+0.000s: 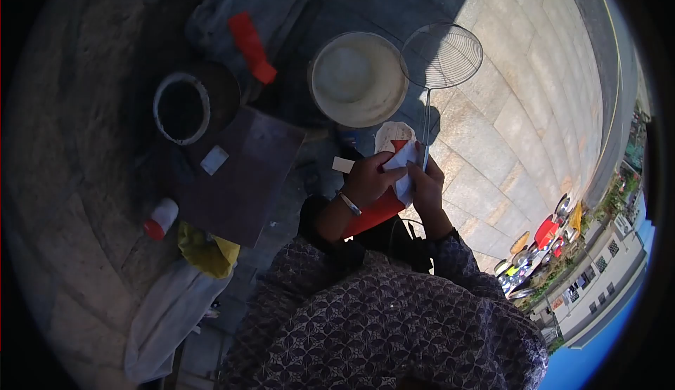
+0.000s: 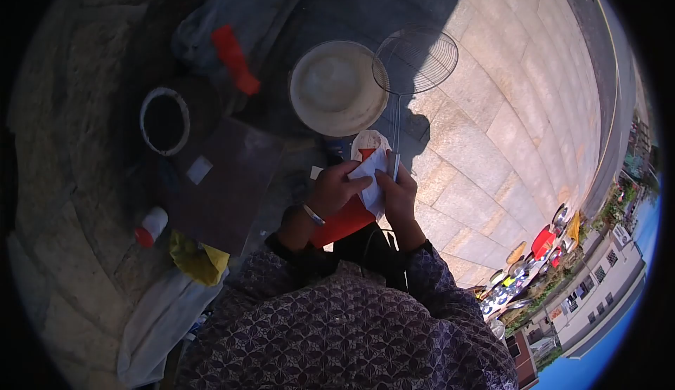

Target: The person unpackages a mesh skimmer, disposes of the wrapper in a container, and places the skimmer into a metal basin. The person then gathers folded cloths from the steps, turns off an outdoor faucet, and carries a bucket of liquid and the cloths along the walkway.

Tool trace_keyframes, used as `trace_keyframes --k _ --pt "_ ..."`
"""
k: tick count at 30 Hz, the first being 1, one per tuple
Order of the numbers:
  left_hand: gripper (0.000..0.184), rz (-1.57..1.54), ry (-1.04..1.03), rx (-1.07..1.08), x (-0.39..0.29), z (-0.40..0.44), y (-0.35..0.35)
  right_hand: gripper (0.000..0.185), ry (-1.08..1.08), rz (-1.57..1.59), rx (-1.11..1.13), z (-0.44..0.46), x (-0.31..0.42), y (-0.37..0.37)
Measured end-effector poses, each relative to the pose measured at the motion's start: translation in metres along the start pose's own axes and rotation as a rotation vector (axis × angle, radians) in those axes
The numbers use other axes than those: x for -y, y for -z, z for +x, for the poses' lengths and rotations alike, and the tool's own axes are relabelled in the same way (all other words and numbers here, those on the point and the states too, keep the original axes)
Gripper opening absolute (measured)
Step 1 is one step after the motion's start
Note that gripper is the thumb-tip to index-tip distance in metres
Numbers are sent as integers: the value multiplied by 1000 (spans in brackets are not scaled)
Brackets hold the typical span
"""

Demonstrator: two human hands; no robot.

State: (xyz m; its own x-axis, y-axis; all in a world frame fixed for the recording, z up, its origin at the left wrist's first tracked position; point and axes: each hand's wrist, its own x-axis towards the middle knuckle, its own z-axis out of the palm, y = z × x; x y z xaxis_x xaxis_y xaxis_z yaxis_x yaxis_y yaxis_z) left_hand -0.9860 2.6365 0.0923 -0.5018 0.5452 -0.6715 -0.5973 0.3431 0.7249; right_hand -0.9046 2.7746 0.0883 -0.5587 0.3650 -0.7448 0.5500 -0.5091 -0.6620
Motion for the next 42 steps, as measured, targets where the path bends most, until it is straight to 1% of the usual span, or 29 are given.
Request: trace_keyframes --k 1,2,5,6,7,8,9,12,14,18,19,21,23,25,26,27,29,30,31,32,33,34,35,36,37,38,39,41,42 --pt "31 -190 -127 -22 25 15 3 46 -32 5 -28 2 3 5" --pt "30 -256 -34 -70 19 24 22 47 -13 21 -53 5 2 11" --pt "25 -184 15 -439 46 76 103 45 26 68 -146 10 -1 29" --pt "17 -171 -3 -622 59 96 130 44 15 59 -172 12 -4 35" --pt "23 -135 46 -730 86 120 164 44 10 58 -190 15 -12 42" --pt "31 89 13 -865 138 155 209 44 2 56 -218 17 -20 52" --pt "32 342 8 -883 138 169 235 44 -4 51 -246 18 -27 61" --pt "40 684 256 -910 114 199 277 45 -44 55 -322 20 -43 72" --pt "85 591 127 -962 215 270 371 44 -64 55 -361 24 -62 83" --pt "77 1056 613 -1254 283 341 421 43 -88 43 -409 23 -93 100" --pt "75 1176 590 -1328 316 369 449 43 -95 37 -421 25 -99 103" --pt "76 1586 -211 -1387 341 354 479 43 -103 52 -430 26 -110 108" --pt "60 1108 -280 -1250 236 302 400 42 -136 78 -452 24 -117 108" --pt "46 882 -406 -1157 171 253 341 41 -34 -102 -376 26 -113 102" --pt "40 835 -420 -1125 150 231 313 38 -114 74 -403 25 -116 107" --pt "35 784 -423 -1090 132 208 284 38 -114 67 -388 23 -116 105" --pt "34 774 -260 -1068 119 170 236 38 -85 50 -432 22 -115 98" --pt "28 615 -434 -1017 119 150 208 25 106 -162 -274 17 -128 116" --pt "23 456 -601 -962 120 126 177 25 21 -12 -337 16 -115 101" --pt "19 472 -459 -910 117 96 141 27 50 -132 -293 14 -116 102" --pt "20 363 -535 -817 118 76 107 29 79 -252 -246 10 -117 102" --pt "23 527 -508 -712 125 55 79 34 -28 81 -319 9 -114 93" --pt "24 247 -362 -528 149 42 44 35 -74 101 -342 5 -104 76" --pt "23 271 -383 -547 152 24 11 34 17 -72 -269 -1 -108 70" --pt "26 178 -287 -456 152 10 -16 36 213 -659 -57 -8 -107 70" --pt "31 130 -202 -338 163 1 -44 40 528 -1188 27 -14 -106 69" --pt "37 79 -123 -211 171 -7 -67 33 551 -1134 71 -16 -115 77" --pt "52 -303 90 38 144 -32 -80 34 528 -1070 139 -24 -115 71" --pt "66 -363 -9 18 157 -35 -94 36 651 -1179 125 -32 -117 65"
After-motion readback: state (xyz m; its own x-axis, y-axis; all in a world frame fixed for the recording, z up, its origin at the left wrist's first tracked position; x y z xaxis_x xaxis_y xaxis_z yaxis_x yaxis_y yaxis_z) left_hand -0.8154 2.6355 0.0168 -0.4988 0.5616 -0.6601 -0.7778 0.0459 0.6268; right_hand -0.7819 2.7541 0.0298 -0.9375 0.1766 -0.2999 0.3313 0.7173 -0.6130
